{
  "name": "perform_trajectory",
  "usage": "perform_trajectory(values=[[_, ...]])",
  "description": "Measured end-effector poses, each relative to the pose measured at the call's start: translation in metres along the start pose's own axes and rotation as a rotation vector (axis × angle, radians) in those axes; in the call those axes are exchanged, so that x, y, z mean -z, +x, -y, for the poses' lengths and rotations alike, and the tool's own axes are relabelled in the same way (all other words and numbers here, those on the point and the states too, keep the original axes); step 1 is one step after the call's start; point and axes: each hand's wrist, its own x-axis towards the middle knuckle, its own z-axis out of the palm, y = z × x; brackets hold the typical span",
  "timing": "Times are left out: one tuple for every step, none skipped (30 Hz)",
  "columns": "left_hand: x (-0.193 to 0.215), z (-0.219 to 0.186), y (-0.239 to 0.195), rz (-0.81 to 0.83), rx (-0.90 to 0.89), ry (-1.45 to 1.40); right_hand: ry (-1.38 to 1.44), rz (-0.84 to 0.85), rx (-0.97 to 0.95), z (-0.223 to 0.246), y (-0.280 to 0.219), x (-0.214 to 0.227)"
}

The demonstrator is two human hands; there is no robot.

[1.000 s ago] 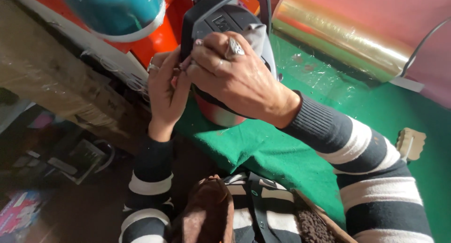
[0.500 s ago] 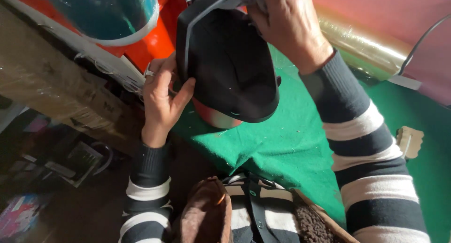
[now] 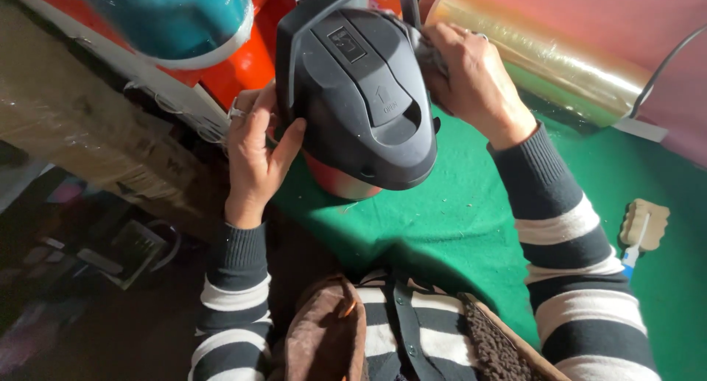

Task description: The person cleans a black and red appliance with a cloth and then wraps it in plastic film.

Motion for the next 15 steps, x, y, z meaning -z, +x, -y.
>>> perform_trajectory(values=[[0.0, 0.0, -0.001, 0.002, 0.007, -0.007, -0.067, 0.022, -0.041, -0.003, -0.006, -0.002], [-0.001, 0.001, -0.001, 0.004, 0.013, -0.017, -0.136, 0.043, -0.084, -0.007, -0.011, -0.003], [-0.002, 0.002, 0.0, 0.004, 0.009, -0.019, -0.14, 0.041, -0.084, -0.009, -0.014, -0.002], [-0.003, 0.003, 0.0, 0.004, 0.015, -0.016, -0.178, 0.121, -0.121, -0.011, -0.017, -0.003], [-0.003, 0.004, -0.001, 0.004, 0.02, -0.012, -0.215, 0.202, -0.157, -0.012, -0.02, -0.003], [-0.002, 0.004, -0.001, 0.0, 0.023, -0.008, -0.212, 0.203, -0.151, -0.009, -0.017, 0.002], [-0.001, 0.003, -0.001, 0.003, 0.032, -0.015, -0.216, 0.238, -0.129, -0.006, -0.015, 0.007], [-0.001, 0.003, -0.001, 0.005, 0.04, -0.023, -0.221, 0.271, -0.106, -0.003, -0.013, 0.013], [0.0, 0.001, 0.0, 0.0, 0.04, -0.018, -0.22, 0.27, -0.1, 0.0, -0.009, 0.017], [0.002, -0.001, 0.0, 0.009, 0.041, -0.037, -0.198, 0.222, -0.084, 0.003, -0.005, 0.021], [0.003, -0.002, 0.001, 0.018, 0.042, -0.056, -0.175, 0.174, -0.068, 0.006, -0.001, 0.026], [0.002, 0.0, -0.001, 0.014, 0.044, -0.052, -0.173, 0.176, -0.063, 0.012, 0.003, 0.028], [0.001, 0.002, -0.002, 0.019, 0.024, -0.062, -0.114, 0.113, -0.083, 0.017, 0.007, 0.03], [-0.001, 0.005, -0.003, 0.026, 0.003, -0.073, -0.055, 0.05, -0.104, 0.021, 0.01, 0.032], [-0.001, 0.003, -0.003, 0.023, 0.004, -0.07, -0.054, 0.05, -0.101, 0.031, 0.017, 0.03]])
